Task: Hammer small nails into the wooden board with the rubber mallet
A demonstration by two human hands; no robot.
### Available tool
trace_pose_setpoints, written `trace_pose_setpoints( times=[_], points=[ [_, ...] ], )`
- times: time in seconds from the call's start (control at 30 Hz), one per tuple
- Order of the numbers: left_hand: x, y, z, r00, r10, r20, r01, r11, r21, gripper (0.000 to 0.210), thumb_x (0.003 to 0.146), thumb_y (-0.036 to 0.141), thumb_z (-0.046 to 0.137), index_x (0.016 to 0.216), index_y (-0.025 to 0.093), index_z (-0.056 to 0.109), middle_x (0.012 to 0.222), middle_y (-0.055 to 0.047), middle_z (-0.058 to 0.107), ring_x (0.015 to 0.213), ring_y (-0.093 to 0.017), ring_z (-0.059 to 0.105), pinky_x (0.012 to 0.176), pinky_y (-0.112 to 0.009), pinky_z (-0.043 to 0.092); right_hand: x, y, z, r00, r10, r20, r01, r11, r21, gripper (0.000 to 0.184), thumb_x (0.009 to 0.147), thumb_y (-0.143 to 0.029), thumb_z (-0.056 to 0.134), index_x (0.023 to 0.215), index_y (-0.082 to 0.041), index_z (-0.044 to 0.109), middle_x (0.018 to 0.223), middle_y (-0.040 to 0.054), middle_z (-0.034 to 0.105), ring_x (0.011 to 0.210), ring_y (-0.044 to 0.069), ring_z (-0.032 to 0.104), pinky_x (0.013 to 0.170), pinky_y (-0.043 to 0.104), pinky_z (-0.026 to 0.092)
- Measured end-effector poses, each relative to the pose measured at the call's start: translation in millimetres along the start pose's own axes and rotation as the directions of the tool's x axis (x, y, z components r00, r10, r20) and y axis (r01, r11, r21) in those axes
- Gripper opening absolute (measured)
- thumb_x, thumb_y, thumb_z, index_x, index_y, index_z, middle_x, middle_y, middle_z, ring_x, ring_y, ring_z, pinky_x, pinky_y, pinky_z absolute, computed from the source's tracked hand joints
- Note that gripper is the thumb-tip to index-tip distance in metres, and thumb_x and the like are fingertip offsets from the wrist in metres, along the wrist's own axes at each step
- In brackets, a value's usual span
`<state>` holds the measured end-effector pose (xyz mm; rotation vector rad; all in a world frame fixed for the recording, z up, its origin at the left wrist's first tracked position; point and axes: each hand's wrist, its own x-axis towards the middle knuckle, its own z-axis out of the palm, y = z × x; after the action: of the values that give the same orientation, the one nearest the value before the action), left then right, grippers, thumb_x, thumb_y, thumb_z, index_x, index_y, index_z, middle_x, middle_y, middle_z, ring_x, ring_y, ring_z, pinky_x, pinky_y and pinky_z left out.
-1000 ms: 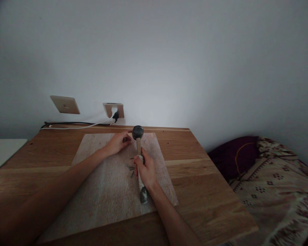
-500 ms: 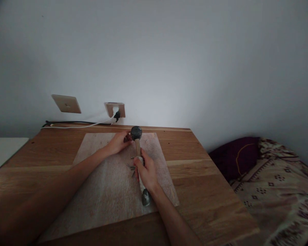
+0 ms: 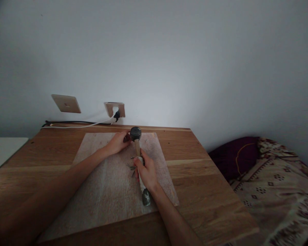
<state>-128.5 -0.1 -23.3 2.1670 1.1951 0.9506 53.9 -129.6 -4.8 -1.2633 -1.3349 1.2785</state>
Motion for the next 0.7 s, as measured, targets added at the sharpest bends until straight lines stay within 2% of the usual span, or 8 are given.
trace_pose_setpoints(
  times=[0.1,0.17,0.23,0.3,0.4,0.53,0.6,0.7],
  points=[
    [-1,7,-8.8,0.999,0.019,-0.037,-0.015,0.995,0.100,0.041,0.070,0.007,0.066,0.109,0.015,0.066,0.100,-0.007,0.071,0.093,-0.023,0.066,0.084,-0.035,0.052,0,-2,0,1.000,0.017,0.011,-0.017,1.000,0.025,0.029,0.084,-0.046,0.061,0.097,-0.020,0.059,0.064,-0.0069,0.055,0.035,0.009,0.044,0.027,0.020,0.037],
    [-3,17,-18.3,0.999,0.035,0.014,-0.036,0.988,0.152,0.023,0.072,0.012,0.067,0.094,0.016,0.066,0.095,-0.007,0.069,0.089,-0.023,0.064,0.079,-0.033,0.050,1,-4,0,1.000,0.016,-0.004,-0.016,0.998,0.060,0.027,0.083,-0.046,0.062,0.092,-0.021,0.056,0.064,-0.0071,0.055,0.035,0.009,0.043,0.027,0.020,0.036],
    [-5,29,-26.7,0.981,0.070,0.179,-0.096,0.985,0.140,0.008,0.077,0.017,0.065,0.085,0.017,0.065,0.086,-0.004,0.067,0.079,-0.020,0.062,0.073,-0.030,0.047,2,-4,-1,0.999,0.008,-0.038,-0.005,0.996,0.084,0.025,0.083,-0.046,0.062,0.088,-0.022,0.055,0.061,-0.0078,0.053,0.035,0.009,0.042,0.027,0.020,0.035],
    [-9,41,-30.0,0.923,0.126,0.364,-0.176,0.978,0.109,0.004,0.080,0.021,0.066,0.081,0.018,0.066,0.081,-0.002,0.066,0.074,-0.018,0.061,0.069,-0.028,0.045,3,-5,-2,0.997,0.007,-0.074,-0.001,0.996,0.090,0.025,0.082,-0.047,0.061,0.085,-0.023,0.055,0.056,-0.0084,0.050,0.035,0.010,0.042,0.028,0.020,0.034],
    [-15,54,-24.7,0.852,0.165,0.498,-0.260,0.957,0.126,0.008,0.080,0.025,0.070,0.081,0.017,0.068,0.085,-0.004,0.067,0.077,-0.020,0.062,0.069,-0.029,0.044,4,-5,-4,0.993,0.038,-0.108,-0.029,0.996,0.087,0.027,0.080,-0.049,0.061,0.083,-0.023,0.055,0.050,-0.0083,0.050,0.034,0.011,0.041,0.030,0.022,0.034],
    [-17,55,-21.5,0.830,0.151,0.537,-0.283,0.943,0.173,0.005,0.079,0.016,0.066,0.074,0.016,0.067,0.083,-0.005,0.066,0.075,-0.019,0.061,0.068,-0.030,0.043,3,-7,-4,0.990,0.065,-0.122,-0.055,0.996,0.077,0.027,0.079,-0.049,0.061,0.084,-0.023,0.056,0.046,-0.0091,0.047,0.034,0.011,0.041,0.030,0.022,0.034],
    [-16,49,-29.2,0.844,0.122,0.522,-0.256,0.947,0.192,0.006,0.077,0.013,0.065,0.072,0.017,0.066,0.079,-0.003,0.066,0.073,-0.018,0.061,0.067,-0.029,0.042,2,-8,-4,0.991,0.063,-0.120,-0.054,0.996,0.076,0.027,0.079,-0.049,0.061,0.083,-0.023,0.055,0.047,-0.0090,0.048,0.034,0.011,0.041,0.030,0.022,0.034],
    [-11,33,-46.8,0.891,0.040,0.452,-0.160,0.960,0.230,0.008,0.078,0.013,0.062,0.075,0.019,0.067,0.072,0.000,0.065,0.067,-0.017,0.060,0.064,-0.028,0.040,1,-10,-3,0.992,0.068,-0.107,-0.061,0.996,0.067,0.026,0.080,-0.049,0.060,0.082,-0.024,0.055,0.048,-0.0084,0.048,0.034,0.011,0.040,0.030,0.022,0.034]
  ],
)
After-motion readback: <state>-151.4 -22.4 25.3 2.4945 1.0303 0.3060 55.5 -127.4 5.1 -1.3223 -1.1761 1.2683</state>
